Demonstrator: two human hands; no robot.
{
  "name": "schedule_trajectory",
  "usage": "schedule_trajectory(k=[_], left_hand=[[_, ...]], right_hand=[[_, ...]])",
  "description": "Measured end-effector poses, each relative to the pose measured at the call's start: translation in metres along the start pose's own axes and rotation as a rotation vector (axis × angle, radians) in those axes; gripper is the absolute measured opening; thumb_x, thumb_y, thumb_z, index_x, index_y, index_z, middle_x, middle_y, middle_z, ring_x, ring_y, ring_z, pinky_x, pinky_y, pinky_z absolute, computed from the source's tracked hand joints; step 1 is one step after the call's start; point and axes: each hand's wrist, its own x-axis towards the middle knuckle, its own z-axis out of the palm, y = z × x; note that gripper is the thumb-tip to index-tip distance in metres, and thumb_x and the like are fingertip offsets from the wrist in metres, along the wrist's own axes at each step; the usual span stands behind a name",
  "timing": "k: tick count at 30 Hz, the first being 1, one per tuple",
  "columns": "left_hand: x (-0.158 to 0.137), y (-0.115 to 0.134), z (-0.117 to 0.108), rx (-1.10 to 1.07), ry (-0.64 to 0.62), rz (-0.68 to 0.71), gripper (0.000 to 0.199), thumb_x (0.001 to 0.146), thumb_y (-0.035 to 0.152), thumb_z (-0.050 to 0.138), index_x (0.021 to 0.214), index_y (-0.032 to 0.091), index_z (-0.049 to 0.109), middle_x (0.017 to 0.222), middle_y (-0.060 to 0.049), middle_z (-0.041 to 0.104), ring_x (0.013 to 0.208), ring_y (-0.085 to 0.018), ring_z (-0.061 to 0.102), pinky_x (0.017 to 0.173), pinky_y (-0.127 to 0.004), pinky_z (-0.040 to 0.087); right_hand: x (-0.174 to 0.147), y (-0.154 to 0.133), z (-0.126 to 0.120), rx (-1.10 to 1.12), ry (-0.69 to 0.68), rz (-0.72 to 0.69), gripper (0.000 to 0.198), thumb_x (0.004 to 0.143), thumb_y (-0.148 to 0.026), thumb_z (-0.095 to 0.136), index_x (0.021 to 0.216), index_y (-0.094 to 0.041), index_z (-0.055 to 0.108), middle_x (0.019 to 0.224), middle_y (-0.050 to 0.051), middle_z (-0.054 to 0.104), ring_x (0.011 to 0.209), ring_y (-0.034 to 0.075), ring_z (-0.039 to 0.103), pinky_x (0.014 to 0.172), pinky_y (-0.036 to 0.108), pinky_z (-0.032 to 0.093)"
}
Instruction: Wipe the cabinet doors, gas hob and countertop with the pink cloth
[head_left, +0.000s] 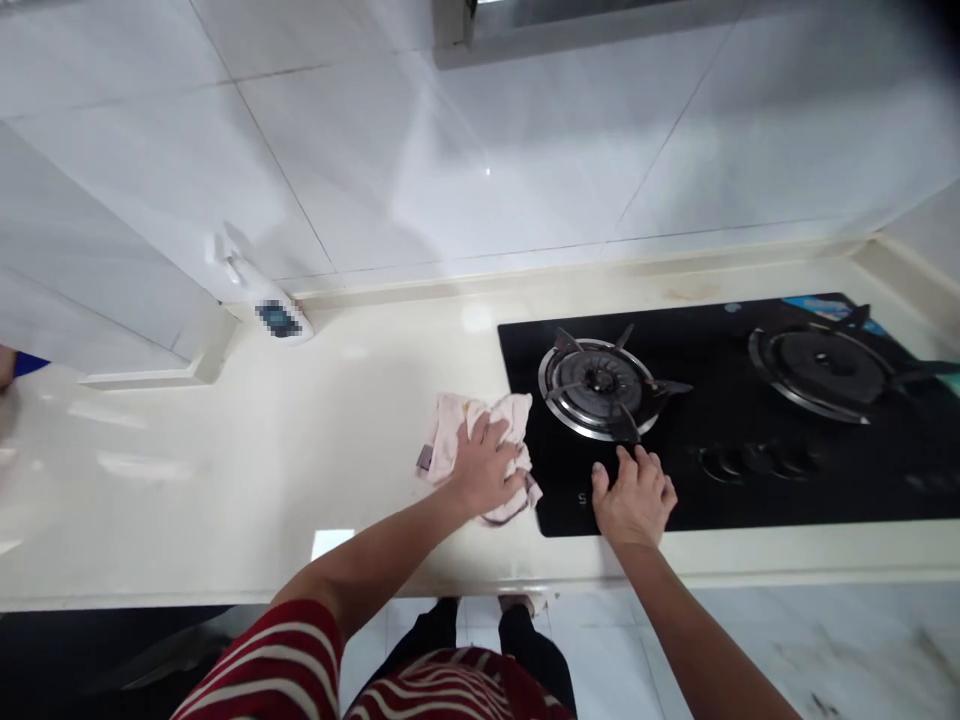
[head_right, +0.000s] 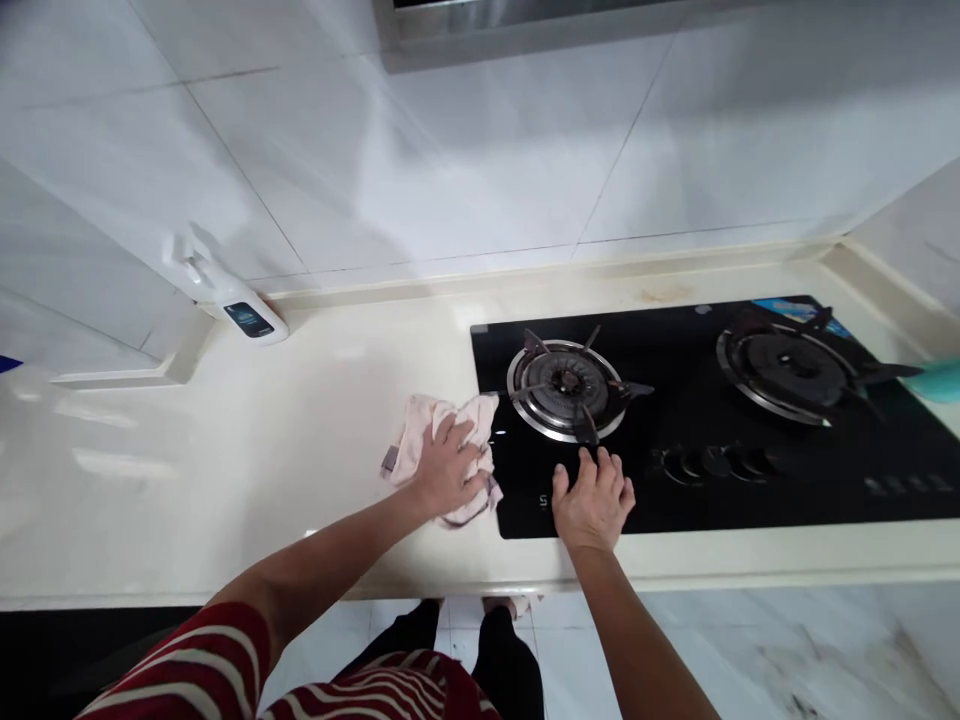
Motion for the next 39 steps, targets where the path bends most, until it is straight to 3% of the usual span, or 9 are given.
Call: schedule_trajectory(k=[5, 12, 16, 21, 26, 29, 33, 35, 39], left_hand=[[-0.072, 0.047, 0.001, -0.057, -0.038, 0.063, 0.032, 0.083, 0.046, 0.063, 0.104, 0.023, 0.069, 0.146, -0.009, 0.050, 0.143, -0.039, 0.030, 0.112, -0.064, 0.024], [-0.121, 0.078, 0.010, -0.167, -0.021, 0.106, 0.017, 0.074, 0.035, 0.068, 0.084, 0.022, 0.068, 0.114, -0.004, 0.067, 0.111, -0.027, 0.052, 0.099, -0.052, 0.035], [-0.143, 0.102, 0.015, -0.208, -0.083, 0.169, 0.015, 0.075, 0.037, 0.065, 0.076, 0.022, 0.067, 0.100, -0.003, 0.068, 0.095, -0.021, 0.054, 0.090, -0.046, 0.039], [-0.123, 0.150, 0.025, -0.195, -0.172, 0.324, 0.028, 0.082, 0.047, 0.061, 0.098, 0.026, 0.071, 0.131, -0.004, 0.060, 0.124, -0.028, 0.046, 0.103, -0.048, 0.035], [-0.085, 0.176, 0.046, 0.044, -0.206, 0.377, 0.039, 0.090, 0.033, 0.057, 0.128, 0.030, 0.061, 0.151, -0.007, 0.046, 0.142, -0.033, 0.029, 0.104, -0.054, 0.033], [-0.089, 0.166, 0.048, 0.095, -0.138, 0.359, 0.039, 0.091, 0.030, 0.055, 0.129, 0.032, 0.060, 0.153, -0.004, 0.044, 0.144, -0.032, 0.029, 0.106, -0.053, 0.032], [-0.123, 0.125, 0.027, 0.111, -0.105, 0.281, 0.041, 0.087, 0.039, 0.057, 0.127, 0.030, 0.062, 0.152, -0.005, 0.047, 0.143, -0.030, 0.034, 0.110, -0.048, 0.032], [-0.148, 0.095, 0.011, 0.115, -0.072, 0.165, 0.046, 0.085, 0.046, 0.059, 0.127, 0.029, 0.062, 0.151, -0.005, 0.048, 0.142, -0.032, 0.037, 0.115, -0.050, 0.029], [-0.203, 0.026, -0.028, 0.185, -0.007, -0.230, 0.060, 0.083, 0.057, 0.059, 0.135, 0.027, 0.058, 0.153, -0.008, 0.047, 0.144, -0.035, 0.036, 0.121, -0.059, 0.016]], right_hand=[[0.001, 0.001, 0.000, -0.008, -0.019, 0.009, 0.054, 0.099, -0.046, 0.035, 0.137, -0.011, 0.051, 0.146, 0.020, 0.044, 0.143, 0.032, 0.030, 0.115, 0.056, 0.024], [0.001, 0.001, -0.002, 0.018, -0.044, 0.020, 0.057, 0.098, -0.047, 0.033, 0.136, -0.009, 0.052, 0.147, 0.021, 0.043, 0.144, 0.032, 0.027, 0.116, 0.056, 0.021], [0.003, 0.000, -0.005, 0.040, -0.088, 0.026, 0.058, 0.097, -0.045, 0.032, 0.137, -0.008, 0.051, 0.149, 0.020, 0.040, 0.145, 0.032, 0.024, 0.117, 0.056, 0.019], [0.005, 0.002, -0.007, 0.049, -0.124, 0.052, 0.056, 0.097, -0.042, 0.032, 0.139, -0.008, 0.049, 0.151, 0.020, 0.038, 0.146, 0.033, 0.022, 0.117, 0.057, 0.018], [0.004, 0.004, -0.005, 0.045, -0.122, 0.024, 0.056, 0.097, -0.041, 0.033, 0.139, -0.008, 0.050, 0.151, 0.021, 0.039, 0.146, 0.033, 0.022, 0.116, 0.058, 0.019], [0.003, 0.006, -0.004, 0.049, -0.102, 0.016, 0.057, 0.096, -0.043, 0.034, 0.138, -0.008, 0.050, 0.150, 0.022, 0.040, 0.146, 0.034, 0.023, 0.116, 0.059, 0.019], [0.001, 0.008, -0.003, 0.065, -0.075, -0.010, 0.058, 0.094, -0.044, 0.035, 0.137, -0.007, 0.051, 0.149, 0.023, 0.040, 0.145, 0.034, 0.024, 0.115, 0.059, 0.021], [0.000, 0.009, -0.002, 0.075, -0.065, -0.022, 0.059, 0.093, -0.044, 0.035, 0.136, -0.007, 0.051, 0.148, 0.023, 0.040, 0.145, 0.035, 0.024, 0.114, 0.060, 0.021], [-0.002, 0.010, 0.001, 0.099, -0.045, -0.035, 0.059, 0.093, -0.046, 0.036, 0.134, -0.006, 0.052, 0.147, 0.023, 0.041, 0.144, 0.035, 0.024, 0.113, 0.060, 0.020]])
